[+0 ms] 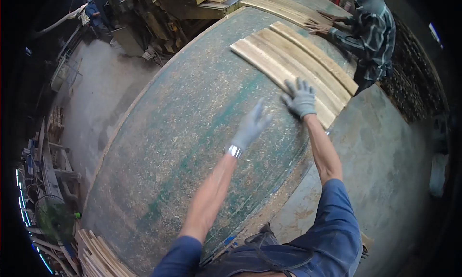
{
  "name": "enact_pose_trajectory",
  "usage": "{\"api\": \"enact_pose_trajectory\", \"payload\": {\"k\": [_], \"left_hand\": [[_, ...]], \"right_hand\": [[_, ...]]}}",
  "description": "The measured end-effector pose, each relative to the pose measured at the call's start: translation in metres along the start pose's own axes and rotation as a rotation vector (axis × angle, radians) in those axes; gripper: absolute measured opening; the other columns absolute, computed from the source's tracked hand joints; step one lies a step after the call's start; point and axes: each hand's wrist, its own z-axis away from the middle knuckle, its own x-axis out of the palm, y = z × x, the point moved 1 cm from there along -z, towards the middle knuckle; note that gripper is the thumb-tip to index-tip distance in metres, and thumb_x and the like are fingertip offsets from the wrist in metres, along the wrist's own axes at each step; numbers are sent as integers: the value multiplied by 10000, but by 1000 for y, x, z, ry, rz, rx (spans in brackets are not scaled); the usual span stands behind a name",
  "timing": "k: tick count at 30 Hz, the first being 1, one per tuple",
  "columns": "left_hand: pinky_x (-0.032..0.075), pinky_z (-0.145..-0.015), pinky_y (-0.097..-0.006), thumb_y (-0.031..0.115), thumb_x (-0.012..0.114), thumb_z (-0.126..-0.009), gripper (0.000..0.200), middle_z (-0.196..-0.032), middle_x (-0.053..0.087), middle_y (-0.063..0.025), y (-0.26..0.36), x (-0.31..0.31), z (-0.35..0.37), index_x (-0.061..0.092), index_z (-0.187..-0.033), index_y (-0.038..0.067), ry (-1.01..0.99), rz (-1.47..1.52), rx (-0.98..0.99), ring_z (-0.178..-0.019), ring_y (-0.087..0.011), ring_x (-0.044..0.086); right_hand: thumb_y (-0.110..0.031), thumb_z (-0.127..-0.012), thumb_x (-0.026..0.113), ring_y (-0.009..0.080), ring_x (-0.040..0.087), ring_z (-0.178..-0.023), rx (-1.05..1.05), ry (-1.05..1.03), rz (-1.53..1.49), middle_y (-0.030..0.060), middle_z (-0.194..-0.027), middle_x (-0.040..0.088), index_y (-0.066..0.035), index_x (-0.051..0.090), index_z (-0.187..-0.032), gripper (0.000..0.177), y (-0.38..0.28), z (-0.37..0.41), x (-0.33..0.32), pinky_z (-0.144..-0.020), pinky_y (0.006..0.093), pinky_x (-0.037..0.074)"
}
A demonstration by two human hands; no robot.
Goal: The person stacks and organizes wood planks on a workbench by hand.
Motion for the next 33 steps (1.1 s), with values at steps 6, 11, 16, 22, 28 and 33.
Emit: {"api": "enact_pose_trajectory", "payload": {"k": [6, 11, 16, 22, 28, 33], "left_hand": [[383, -1087, -338, 119, 650, -885, 575, -1420, 502, -179, -101, -156, 306, 452, -1412, 1, 815, -285, -217, -1326, -267, 474], [382, -1059, -457, 350, 598, -922, 591, -1366, 511, -252, -51, -219, 649, 479, -1374, -12, 1659, -1139, -858, -1274, -384, 480], [397, -1026, -479, 523, 621, -850, 754, -1317, 524, -294, -45, -170, 948, 467, -1373, 2, 2290, -973, -1497, -1225, -446, 490], [484, -929, -436, 597, 602, -852, 782, -1297, 569, -208, -94, -119, 1128, 473, -1373, 28, 2866, 63, -925, -1135, -322, 592], [516, -912, -365, 525, 600, -881, 690, -1262, 617, -104, -136, -125, 1202, 491, -1371, 52, 2657, 542, -40, -1120, -222, 611], [549, -887, -347, 368, 603, -931, 505, -1187, 654, -88, -143, -156, 1163, 555, -1292, 19, 2484, 468, -50, -1016, -227, 664]], "right_hand": [[-506, -907, 503, 375, 512, -1208, 14, -30, 172, 195, -1328, 537, -254, 542, -1360, 519, 53, -46, 21, -1008, 510, 390], [-457, -974, 429, 392, 511, -1231, -267, -262, 207, 199, -1412, 489, -112, 458, -1428, 570, 26, -62, 10, -1054, 454, 393], [-419, -974, 506, 403, 440, -1312, -483, -75, -150, 238, -1417, 468, -31, 423, -1432, 606, -126, -22, 18, -1092, 464, 356], [-296, -961, 566, 377, 484, -1281, -900, -282, -495, 210, -1382, 516, -44, 476, -1398, 512, -319, 129, -68, -1064, 429, 388], [-250, -942, 613, 361, 542, -1218, -940, -524, -495, 203, -1302, 583, -11, 561, -1304, 437, -407, 230, -106, -1016, 408, 424], [-259, -946, 624, 273, 619, -1120, -806, -706, -619, 189, -1228, 642, 12, 605, -1257, 413, -484, 284, -131, -936, 350, 475]]}}
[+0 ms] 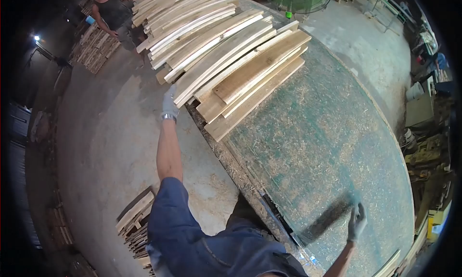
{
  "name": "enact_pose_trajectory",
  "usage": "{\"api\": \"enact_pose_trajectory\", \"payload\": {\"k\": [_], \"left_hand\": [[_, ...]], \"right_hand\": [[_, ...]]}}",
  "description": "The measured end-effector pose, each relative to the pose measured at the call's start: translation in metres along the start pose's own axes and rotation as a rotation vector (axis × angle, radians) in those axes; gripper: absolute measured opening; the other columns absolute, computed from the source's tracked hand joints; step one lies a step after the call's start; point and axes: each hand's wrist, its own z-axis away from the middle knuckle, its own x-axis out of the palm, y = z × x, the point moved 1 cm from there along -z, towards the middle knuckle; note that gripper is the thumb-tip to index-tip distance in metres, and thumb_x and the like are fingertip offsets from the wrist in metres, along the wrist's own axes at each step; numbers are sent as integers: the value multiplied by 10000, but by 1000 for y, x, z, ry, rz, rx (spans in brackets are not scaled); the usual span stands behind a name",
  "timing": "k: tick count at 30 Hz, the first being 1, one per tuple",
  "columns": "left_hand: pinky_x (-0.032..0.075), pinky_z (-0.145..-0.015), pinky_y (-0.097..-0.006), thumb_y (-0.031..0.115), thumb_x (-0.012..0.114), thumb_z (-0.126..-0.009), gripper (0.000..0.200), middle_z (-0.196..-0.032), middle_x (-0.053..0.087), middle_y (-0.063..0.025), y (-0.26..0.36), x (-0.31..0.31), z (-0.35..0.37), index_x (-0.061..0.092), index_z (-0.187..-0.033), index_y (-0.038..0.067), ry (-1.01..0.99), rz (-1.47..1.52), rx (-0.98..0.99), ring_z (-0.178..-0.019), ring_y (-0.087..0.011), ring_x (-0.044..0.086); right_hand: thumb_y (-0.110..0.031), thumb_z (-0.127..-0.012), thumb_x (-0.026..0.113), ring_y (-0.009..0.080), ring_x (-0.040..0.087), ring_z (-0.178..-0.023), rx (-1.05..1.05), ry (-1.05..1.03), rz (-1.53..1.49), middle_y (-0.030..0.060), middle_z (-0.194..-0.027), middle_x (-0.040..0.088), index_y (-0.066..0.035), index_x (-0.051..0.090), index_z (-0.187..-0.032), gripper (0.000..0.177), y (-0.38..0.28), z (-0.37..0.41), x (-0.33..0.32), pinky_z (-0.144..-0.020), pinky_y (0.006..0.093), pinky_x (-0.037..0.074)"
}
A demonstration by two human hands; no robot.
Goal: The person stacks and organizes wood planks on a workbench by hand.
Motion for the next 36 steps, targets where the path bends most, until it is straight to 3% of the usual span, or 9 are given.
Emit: {"api": "enact_pose_trajectory", "payload": {"k": [7, 14, 16, 17, 19, 20, 24, 32, 36], "left_hand": [[520, -793, -303, 344, 625, -922, 433, -1120, 650, -67, -6, 44, 157, 618, -1223, 33, -108, -328, -314, -961, -141, 620], [480, -712, -319, 367, 626, -924, 408, -862, 642, -27, 65, 140, 112, 660, -1089, -5, -244, -719, 281, -808, -104, 580], [480, -742, -335, 415, 558, -948, 461, -809, 627, -54, 45, 193, 76, 664, -1099, -7, -474, -501, 154, -771, -151, 580], [484, -842, -363, 508, 517, -934, 580, -911, 682, -151, -11, 196, 12, 660, -1127, -20, -653, -787, 324, -880, -238, 641], [426, -1008, -433, 659, 530, -846, 773, -1242, 595, -291, -22, 247, 11, 652, -1144, -43, -607, -1160, 82, -1188, -369, 576], [431, -1006, -435, 691, 563, -805, 821, -1220, 608, -294, -18, 255, 36, 648, -1162, -44, -395, -907, 239, -1168, -397, 581], [417, -1020, -417, 762, 587, -743, 892, -1230, 608, -278, -25, 261, 69, 605, -1279, 49, -516, -816, 115, -1196, -366, 560], [307, -1113, -491, 817, 555, -717, 920, -1374, 518, -226, -50, 267, 178, 579, -1330, 131, -569, -1016, 99, -1380, -422, 317], [238, -1150, -478, 812, 593, -689, 1000, -1501, 239, -349, -25, 280, 275, 528, -1371, 84, -736, -989, 26, -1425, -468, 200]], "right_hand": [[-321, -950, 586, 280, 564, -1221, -242, -126, -380, 214, -1330, 569, 9, 435, -1415, 589, -212, -90, 170, -1019, 333, 441], [-465, -902, 620, 344, 576, -1189, -137, -200, -620, 219, -1269, 605, -29, 475, -1370, 655, -340, -137, 236, -989, 400, 441], [-490, -866, 659, 335, 583, -1177, -173, -160, -522, 219, -1256, 611, -32, 489, -1345, 684, -332, -143, 248, -972, 405, 446], [-503, -848, 678, 331, 586, -1171, -225, -144, -486, 220, -1250, 614, -33, 497, -1333, 699, -332, -152, 258, -963, 408, 449], [-517, -798, 730, 337, 576, -1187, -183, -134, -604, 224, -1282, 595, -18, 457, -1394, 824, -321, -163, 272, -990, 400, 448], [-525, -791, 733, 326, 576, -1193, -177, -151, -652, 237, -1303, 578, -6, 418, -1428, 880, -318, -169, 280, -1010, 391, 439], [-586, -703, 751, 489, 294, -1341, -158, -301, -324, 281, -1477, 335, -134, 354, -1492, 993, -328, -153, 262, -1106, 530, 277], [-483, -666, 801, 450, 317, -1347, -202, -226, -316, 272, -1473, 347, -117, 308, -1511, 1044, -241, -77, 191, -1108, 500, 301], [-364, -678, 831, 384, 381, -1327, -209, -219, -556, 250, -1442, 390, -28, 290, -1503, 1042, -162, -36, 156, -1120, 437, 310]]}}
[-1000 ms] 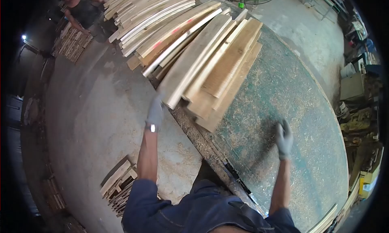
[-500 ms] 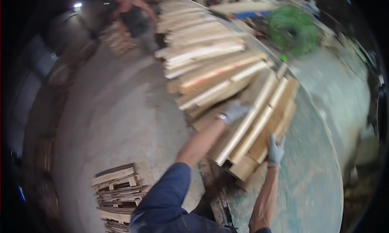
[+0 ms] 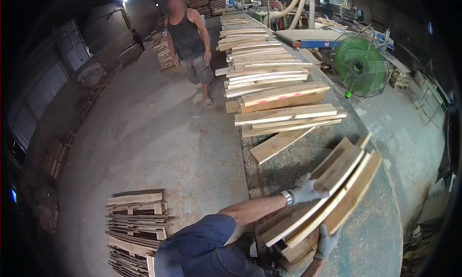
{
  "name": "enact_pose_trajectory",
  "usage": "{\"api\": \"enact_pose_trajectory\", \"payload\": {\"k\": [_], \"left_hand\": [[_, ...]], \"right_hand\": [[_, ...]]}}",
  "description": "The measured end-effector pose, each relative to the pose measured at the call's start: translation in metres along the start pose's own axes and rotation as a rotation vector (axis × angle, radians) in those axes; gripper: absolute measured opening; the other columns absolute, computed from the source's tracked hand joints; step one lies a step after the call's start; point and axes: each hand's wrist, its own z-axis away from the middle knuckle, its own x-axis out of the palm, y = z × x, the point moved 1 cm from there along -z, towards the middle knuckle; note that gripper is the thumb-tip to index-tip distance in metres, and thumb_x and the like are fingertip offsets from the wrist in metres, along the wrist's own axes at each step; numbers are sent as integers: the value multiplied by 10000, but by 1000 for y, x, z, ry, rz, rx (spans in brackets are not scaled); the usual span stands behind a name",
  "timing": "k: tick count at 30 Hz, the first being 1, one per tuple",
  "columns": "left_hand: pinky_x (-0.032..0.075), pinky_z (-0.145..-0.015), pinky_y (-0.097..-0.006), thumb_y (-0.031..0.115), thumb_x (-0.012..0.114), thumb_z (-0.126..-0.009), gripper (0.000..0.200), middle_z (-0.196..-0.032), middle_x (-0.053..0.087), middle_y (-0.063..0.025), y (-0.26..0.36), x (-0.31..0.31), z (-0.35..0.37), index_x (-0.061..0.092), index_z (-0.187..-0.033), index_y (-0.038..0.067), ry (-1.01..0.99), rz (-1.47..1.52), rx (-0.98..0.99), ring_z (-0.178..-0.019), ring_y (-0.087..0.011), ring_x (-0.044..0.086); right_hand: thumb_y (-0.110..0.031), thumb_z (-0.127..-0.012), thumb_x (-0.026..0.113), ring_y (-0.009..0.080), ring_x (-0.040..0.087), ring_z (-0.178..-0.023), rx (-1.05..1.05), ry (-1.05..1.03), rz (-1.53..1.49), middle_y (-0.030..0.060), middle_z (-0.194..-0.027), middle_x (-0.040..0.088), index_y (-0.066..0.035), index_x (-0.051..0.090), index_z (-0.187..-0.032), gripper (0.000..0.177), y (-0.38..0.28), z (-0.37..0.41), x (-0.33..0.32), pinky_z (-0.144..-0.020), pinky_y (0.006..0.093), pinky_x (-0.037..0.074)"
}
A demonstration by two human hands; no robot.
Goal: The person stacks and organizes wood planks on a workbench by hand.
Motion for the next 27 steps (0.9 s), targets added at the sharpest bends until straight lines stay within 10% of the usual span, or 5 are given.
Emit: {"api": "enact_pose_trajectory", "payload": {"k": [8, 15, 16, 17, 27], "left_hand": [[252, -1128, -534, 743, 681, -631, 1122, -1486, 192, -392, 87, 144, 88, 447, -1332, -101, -27, -187, 262, -1366, -526, 257], [197, -1125, -600, 579, 682, -674, 1036, -1492, 93, -431, 145, 276, 162, 294, -1515, 114, -116, -196, 303, -1371, -603, 156], [189, -1125, -607, 559, 677, -681, 1023, -1493, 83, -433, 155, 288, 167, 287, -1519, 123, -139, -227, 303, -1372, -610, 142], [182, -1125, -614, 540, 672, -687, 1010, -1494, 72, -435, 163, 295, 172, 280, -1524, 133, -163, -261, 305, -1373, -617, 129], [181, -1110, -642, 534, 541, -800, 873, -1543, 274, -235, 154, 307, 171, 239, -1538, 180, -194, -146, 155, -1402, -532, 168]], "right_hand": [[-306, -814, 765, 356, 365, -1360, 10, 65, -288, 246, -1499, 330, 24, 276, -1475, 886, 8, 133, -133, -1135, 412, 289], [-225, -829, 761, 281, 398, -1336, 165, 365, 440, 239, -1511, 322, 17, 239, -1504, 887, 40, 213, -248, -1105, 372, 352], [-260, -855, 704, 357, 447, -1299, 125, 272, 175, 274, -1489, 342, 4, 280, -1494, 811, 46, 215, -255, -1072, 437, 385], [-296, -873, 648, 431, 492, -1219, 239, 280, 801, 307, -1403, 424, -10, 335, -1473, 735, 43, 217, -262, -1023, 487, 417], [-342, -898, 618, 447, 582, -1049, -70, 511, 838, 303, -1194, 573, -17, 561, -1296, 517, 31, 235, -265, -880, 482, 502]]}}
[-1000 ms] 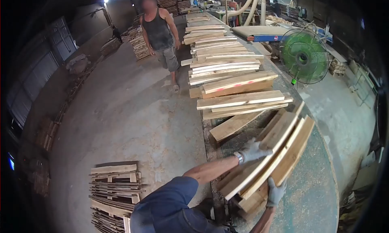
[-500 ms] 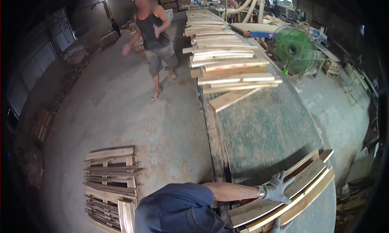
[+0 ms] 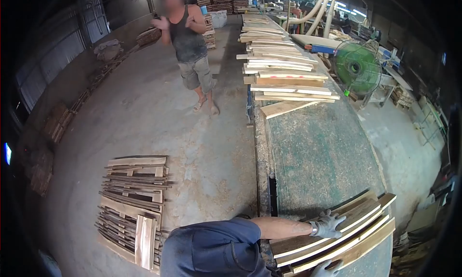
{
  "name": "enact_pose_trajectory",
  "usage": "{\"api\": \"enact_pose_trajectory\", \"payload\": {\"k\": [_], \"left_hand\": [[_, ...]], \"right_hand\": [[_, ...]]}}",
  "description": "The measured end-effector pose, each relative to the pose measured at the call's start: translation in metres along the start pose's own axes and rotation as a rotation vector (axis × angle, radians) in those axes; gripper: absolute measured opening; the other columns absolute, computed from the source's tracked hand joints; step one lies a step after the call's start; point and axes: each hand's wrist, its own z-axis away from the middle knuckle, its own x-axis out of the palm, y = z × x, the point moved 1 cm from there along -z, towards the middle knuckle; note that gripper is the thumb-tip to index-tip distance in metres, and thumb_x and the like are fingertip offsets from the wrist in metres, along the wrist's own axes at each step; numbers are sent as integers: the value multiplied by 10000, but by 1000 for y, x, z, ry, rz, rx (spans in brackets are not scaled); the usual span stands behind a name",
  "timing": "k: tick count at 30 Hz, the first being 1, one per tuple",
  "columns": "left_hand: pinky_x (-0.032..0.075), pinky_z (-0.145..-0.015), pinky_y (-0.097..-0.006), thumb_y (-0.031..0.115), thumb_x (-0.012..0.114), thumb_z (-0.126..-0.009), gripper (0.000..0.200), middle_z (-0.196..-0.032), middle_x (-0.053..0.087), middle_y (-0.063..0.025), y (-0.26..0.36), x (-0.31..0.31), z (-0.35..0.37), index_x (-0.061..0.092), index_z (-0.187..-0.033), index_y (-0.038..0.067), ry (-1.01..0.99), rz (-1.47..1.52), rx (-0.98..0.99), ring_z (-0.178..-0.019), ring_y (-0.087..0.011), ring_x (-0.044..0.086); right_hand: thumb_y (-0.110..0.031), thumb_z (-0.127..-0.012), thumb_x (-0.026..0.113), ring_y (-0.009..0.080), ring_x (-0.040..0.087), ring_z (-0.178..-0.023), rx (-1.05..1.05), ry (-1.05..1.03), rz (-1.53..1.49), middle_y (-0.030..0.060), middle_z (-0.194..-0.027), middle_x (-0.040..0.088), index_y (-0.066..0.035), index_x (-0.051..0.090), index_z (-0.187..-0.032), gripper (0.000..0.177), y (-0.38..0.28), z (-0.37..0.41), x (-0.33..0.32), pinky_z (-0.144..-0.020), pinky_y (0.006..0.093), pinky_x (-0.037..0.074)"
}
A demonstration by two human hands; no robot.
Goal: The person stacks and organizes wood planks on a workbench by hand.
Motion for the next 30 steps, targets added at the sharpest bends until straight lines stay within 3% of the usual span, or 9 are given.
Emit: {"api": "enact_pose_trajectory", "payload": {"k": [8, 21, 24, 25, 26, 27, 28, 29, 30], "left_hand": [[145, -1123, -645, 534, 534, -818, 854, -1537, 279, -250, -5, 2, 1, 241, -1537, 178, 7, 61, 19, -1405, -539, 158], [168, -1105, -649, 525, 533, -816, 868, -1538, 279, -248, -10, 8, -5, 219, -1545, 173, 0, 60, 26, -1395, -539, 164], [228, -1077, -648, 490, 565, -803, 788, -1469, 374, -257, -17, 9, -5, 347, -1480, 153, 131, -5, 58, -1337, -538, 273], [294, -1030, -620, 469, 587, -791, 688, -1362, 458, -253, -18, 12, -3, 433, -1367, 126, 213, -36, 62, -1263, -502, 371], [360, -983, -591, 448, 609, -780, 595, -1254, 542, -249, -17, 4, 3, 519, -1254, 100, 265, -62, 93, -1189, -466, 469], [440, -823, -538, 422, 648, -754, 446, -1016, 605, -207, -15, -11, 7, 544, -1023, 82, 259, 27, 236, -996, -395, 575], [452, -739, -499, 449, 653, -760, 443, -942, 610, -195, -16, -12, 4, 546, -981, 81, 165, 42, 169, -922, -348, 596], [472, -721, -518, 454, 649, -768, 520, -964, 606, -222, -18, -10, -2, 535, -1096, 67, 115, -16, 208, -924, -351, 621], [473, -809, -512, 525, 635, -791, 651, -1088, 588, -237, -37, 18, -18, 513, -1222, 52, 244, -104, 254, -1023, -374, 590]], "right_hand": [[-369, -904, 633, 420, 621, -959, -79, 100, 30, 266, -1105, 629, -24, 600, -1256, 494, 13, 1, 15, -810, 473, 524], [-417, -936, 570, 434, 564, -1126, 10, -19, -64, 285, -1256, 571, -7, 566, -1297, 546, -1, 4, 6, -941, 477, 480], [-498, -913, 571, 420, 503, -1231, 101, -122, -151, 234, -1364, 522, -60, 513, -1380, 642, 9, 3, 13, -1013, 502, 419], [-188, -891, 622, 320, 448, -1325, -83, -109, -409, 282, -1417, 456, 78, 365, -1431, 655, 118, -20, 102, -1098, 368, 355], [-158, -830, 663, 291, 557, -1186, 54, -63, -602, 261, -1273, 580, 100, 489, -1324, 584, 49, -2, 56, -1003, 396, 431], [-120, -837, 576, 281, 617, -1085, 72, 15, -460, 279, -1148, 639, 90, 537, -1272, 485, 34, 5, 41, -962, 394, 457], [-108, -819, 568, 338, 615, -1072, 140, -64, -487, 305, -1114, 627, 75, 535, -1280, 497, 33, 3, 36, -947, 419, 463], [-134, -818, 589, 389, 602, -1050, -3, 95, -288, 297, -1090, 609, 29, 554, -1273, 484, 60, 5, 56, -920, 452, 470], [-183, -808, 619, 433, 574, -1057, 48, 104, -271, 275, -1118, 583, -18, 558, -1280, 504, 49, 4, 45, -908, 475, 473]]}}
